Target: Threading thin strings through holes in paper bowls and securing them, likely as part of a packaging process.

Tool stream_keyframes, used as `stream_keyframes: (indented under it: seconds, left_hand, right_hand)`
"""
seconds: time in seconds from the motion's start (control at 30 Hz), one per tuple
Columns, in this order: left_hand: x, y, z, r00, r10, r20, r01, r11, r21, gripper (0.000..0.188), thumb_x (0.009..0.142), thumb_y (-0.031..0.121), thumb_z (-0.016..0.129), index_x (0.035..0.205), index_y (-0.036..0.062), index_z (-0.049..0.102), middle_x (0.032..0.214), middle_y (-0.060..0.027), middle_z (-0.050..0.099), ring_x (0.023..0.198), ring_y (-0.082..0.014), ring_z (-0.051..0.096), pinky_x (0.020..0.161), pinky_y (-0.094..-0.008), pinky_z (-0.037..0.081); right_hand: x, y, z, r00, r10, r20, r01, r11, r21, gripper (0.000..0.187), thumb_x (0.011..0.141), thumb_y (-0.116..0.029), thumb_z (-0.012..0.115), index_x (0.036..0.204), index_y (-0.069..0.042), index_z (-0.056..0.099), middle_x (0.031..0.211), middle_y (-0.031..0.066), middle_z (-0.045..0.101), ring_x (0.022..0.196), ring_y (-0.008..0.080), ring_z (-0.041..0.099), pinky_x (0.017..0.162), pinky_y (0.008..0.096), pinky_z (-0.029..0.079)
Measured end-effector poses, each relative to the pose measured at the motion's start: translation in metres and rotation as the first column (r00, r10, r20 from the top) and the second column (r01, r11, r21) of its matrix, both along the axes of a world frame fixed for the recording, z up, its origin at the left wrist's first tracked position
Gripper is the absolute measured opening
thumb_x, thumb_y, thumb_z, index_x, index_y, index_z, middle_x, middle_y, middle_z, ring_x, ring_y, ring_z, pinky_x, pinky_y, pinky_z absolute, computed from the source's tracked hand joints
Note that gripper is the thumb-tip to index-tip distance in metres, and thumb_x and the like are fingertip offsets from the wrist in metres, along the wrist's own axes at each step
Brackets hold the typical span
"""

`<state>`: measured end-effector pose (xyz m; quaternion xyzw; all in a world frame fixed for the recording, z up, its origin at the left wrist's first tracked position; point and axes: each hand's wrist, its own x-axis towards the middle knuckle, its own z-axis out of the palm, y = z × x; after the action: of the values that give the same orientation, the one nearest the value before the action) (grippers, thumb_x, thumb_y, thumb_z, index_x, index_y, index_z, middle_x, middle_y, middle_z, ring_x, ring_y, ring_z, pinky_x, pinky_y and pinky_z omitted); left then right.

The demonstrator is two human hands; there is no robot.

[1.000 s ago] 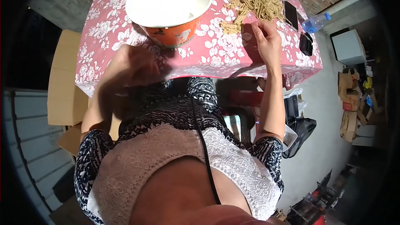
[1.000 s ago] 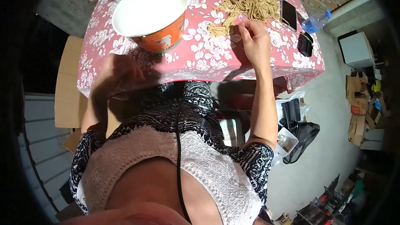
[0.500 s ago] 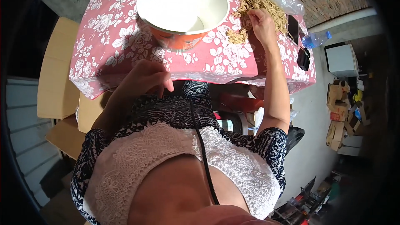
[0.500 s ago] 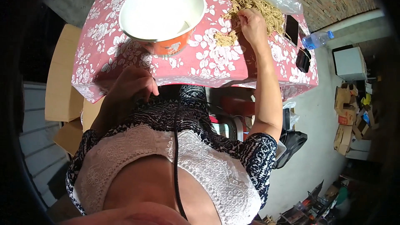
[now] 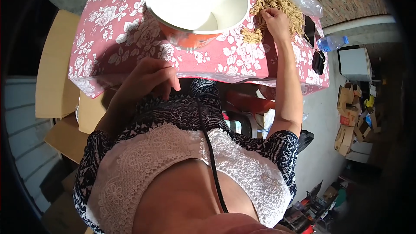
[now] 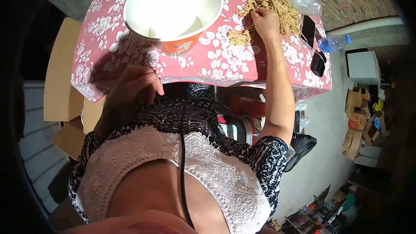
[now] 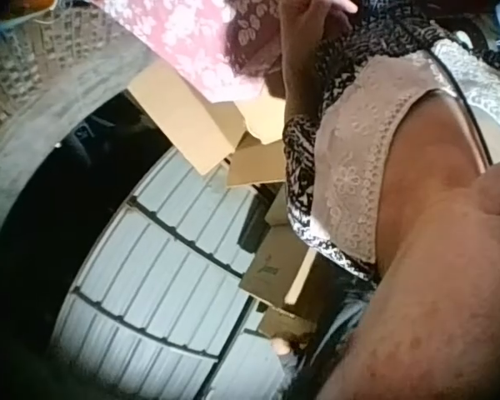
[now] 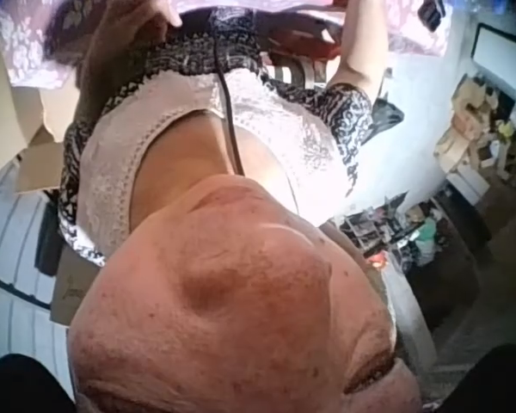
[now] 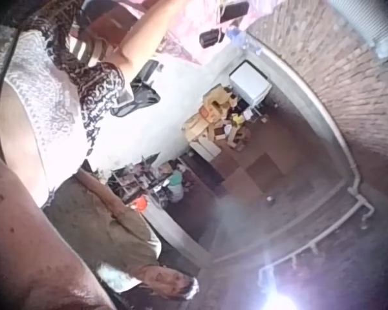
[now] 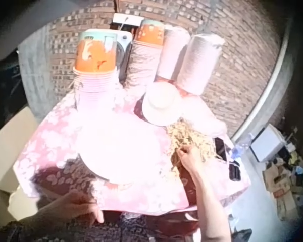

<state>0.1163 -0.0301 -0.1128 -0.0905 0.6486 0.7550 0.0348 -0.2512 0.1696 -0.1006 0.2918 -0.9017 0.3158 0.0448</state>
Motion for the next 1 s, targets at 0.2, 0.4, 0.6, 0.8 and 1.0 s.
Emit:
stream_keyframes:
  seconds: [0.2,0.4,0.6,0.8,1.0]
  left_hand:
    - [0.002,0.001,0.007,1.0,0.002,0.024,-0.002,1.0,-0.019,0.034,0.097,0.021,0.051,0.074,0.0016,0.068,0.055,-0.003,0.06,0.045,-0.0056,0.052,0.044,-0.0206,0.035]
    - [0.001,0.003,0.003,1.0,0.005,0.024,-0.004,1.0,-0.016,0.033,0.097,0.02,0.051,0.075,0.0013,0.068,0.056,-0.0031,0.06,0.045,-0.0058,0.052,0.043,-0.021,0.036]
    - [0.0,0.014,-0.01,0.998,0.059,0.014,-0.058,0.996,-0.073,0.034,0.097,0.022,0.052,0.076,0.0,0.067,0.056,-0.0047,0.061,0.043,-0.007,0.052,0.041,-0.0224,0.036]
    - [-0.024,0.036,0.007,0.996,-0.002,0.089,-0.008,0.993,0.116,0.042,0.1,0.031,0.046,0.103,-0.0066,0.063,0.09,-0.0124,0.067,0.07,-0.0155,0.063,0.057,-0.0275,0.05]
    - [-0.031,0.049,-0.023,0.987,-0.07,-0.145,0.103,0.966,0.238,0.024,0.096,0.016,0.052,0.088,-0.0024,0.064,0.073,-0.0023,0.061,0.075,-0.0079,0.061,0.066,-0.0234,0.049]
  right_hand:
    - [0.004,-0.013,-0.01,0.97,-0.049,-0.236,0.092,0.98,0.175,0.021,0.078,-0.024,0.071,0.084,-0.005,0.075,0.082,0.02,0.069,0.082,0.0372,0.064,0.082,0.0464,0.049]
    - [0.015,0.004,-0.009,0.951,0.011,-0.309,0.018,0.996,0.09,0.015,0.077,-0.018,0.07,0.081,-0.004,0.074,0.077,0.0211,0.067,0.082,0.0338,0.062,0.076,0.0456,0.046]
    - [0.155,0.013,0.016,0.899,0.241,-0.366,-0.296,0.95,-0.1,0.01,0.073,0.001,0.07,0.073,0.002,0.06,0.074,0.0155,0.057,0.072,0.0303,0.051,0.069,0.0411,0.041]
    - [0.257,0.012,0.002,0.895,0.296,-0.333,-0.385,0.891,-0.24,0.01,0.072,0.002,0.071,0.076,0.0,0.063,0.087,0.0117,0.053,0.084,0.0282,0.049,0.073,0.039,0.041]
    - [0.284,0.009,-0.005,0.826,0.363,-0.431,-0.485,0.847,-0.216,0.013,0.07,-0.002,0.075,0.079,-0.003,0.066,0.094,0.0111,0.055,0.091,0.0295,0.051,0.078,0.039,0.042]
